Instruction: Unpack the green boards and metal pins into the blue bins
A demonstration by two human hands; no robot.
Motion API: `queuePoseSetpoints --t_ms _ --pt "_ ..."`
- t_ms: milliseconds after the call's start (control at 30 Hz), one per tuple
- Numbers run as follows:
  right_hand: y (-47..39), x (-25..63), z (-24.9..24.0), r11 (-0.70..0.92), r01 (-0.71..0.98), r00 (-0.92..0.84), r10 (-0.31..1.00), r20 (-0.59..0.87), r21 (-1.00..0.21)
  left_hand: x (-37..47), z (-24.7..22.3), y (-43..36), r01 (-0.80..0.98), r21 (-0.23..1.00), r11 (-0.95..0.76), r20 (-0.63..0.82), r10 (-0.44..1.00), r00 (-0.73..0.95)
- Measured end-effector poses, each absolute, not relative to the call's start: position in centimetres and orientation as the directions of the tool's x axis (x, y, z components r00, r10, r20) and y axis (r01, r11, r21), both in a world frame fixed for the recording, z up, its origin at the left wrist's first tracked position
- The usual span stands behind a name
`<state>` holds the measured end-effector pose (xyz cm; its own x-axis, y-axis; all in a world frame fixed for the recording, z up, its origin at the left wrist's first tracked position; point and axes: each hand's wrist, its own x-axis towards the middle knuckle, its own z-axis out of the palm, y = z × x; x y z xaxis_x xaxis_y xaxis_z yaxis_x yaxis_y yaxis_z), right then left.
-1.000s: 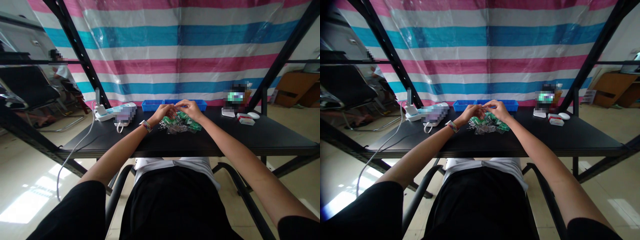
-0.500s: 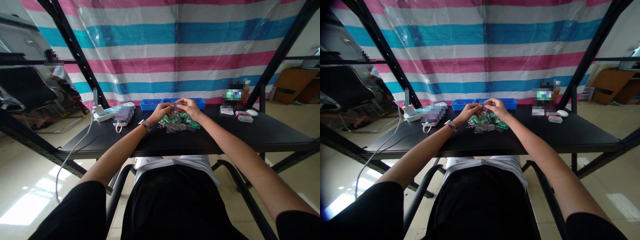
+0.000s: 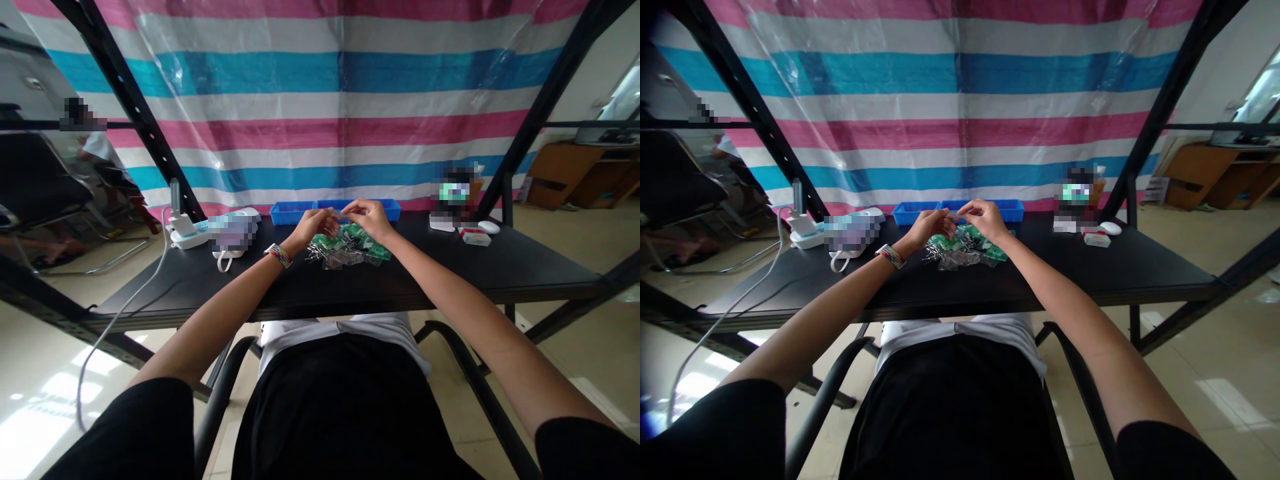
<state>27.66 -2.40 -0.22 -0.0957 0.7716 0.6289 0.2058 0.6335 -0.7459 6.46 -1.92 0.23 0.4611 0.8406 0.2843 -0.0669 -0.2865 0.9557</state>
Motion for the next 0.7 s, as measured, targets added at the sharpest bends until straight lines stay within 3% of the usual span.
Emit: queuePoseSetpoints --t_ms 233,400,700 --pt "-2.3 27.7 -0.5 0.644 0.195 -0.112 0.764 0.635 -0.740 6.5 0.1 -1.5 -0.065 0.944 -0.324 0.323 0.860 0.396" --pt "-2.4 27.5 -0.3 0.553 0.180 -0.085 0.833 0.547 -0.814 6.5 0.2 -1.2 -0.083 0.946 -0.315 0.324 0.891 0.319" --pt "-3.6 27.2 0.3 0.489 0.175 -0.153 0.871 0.468 -0.854 4.8 1.0 0.4 -0.244 0.936 -0.255 0.248 0.967 -0.061"
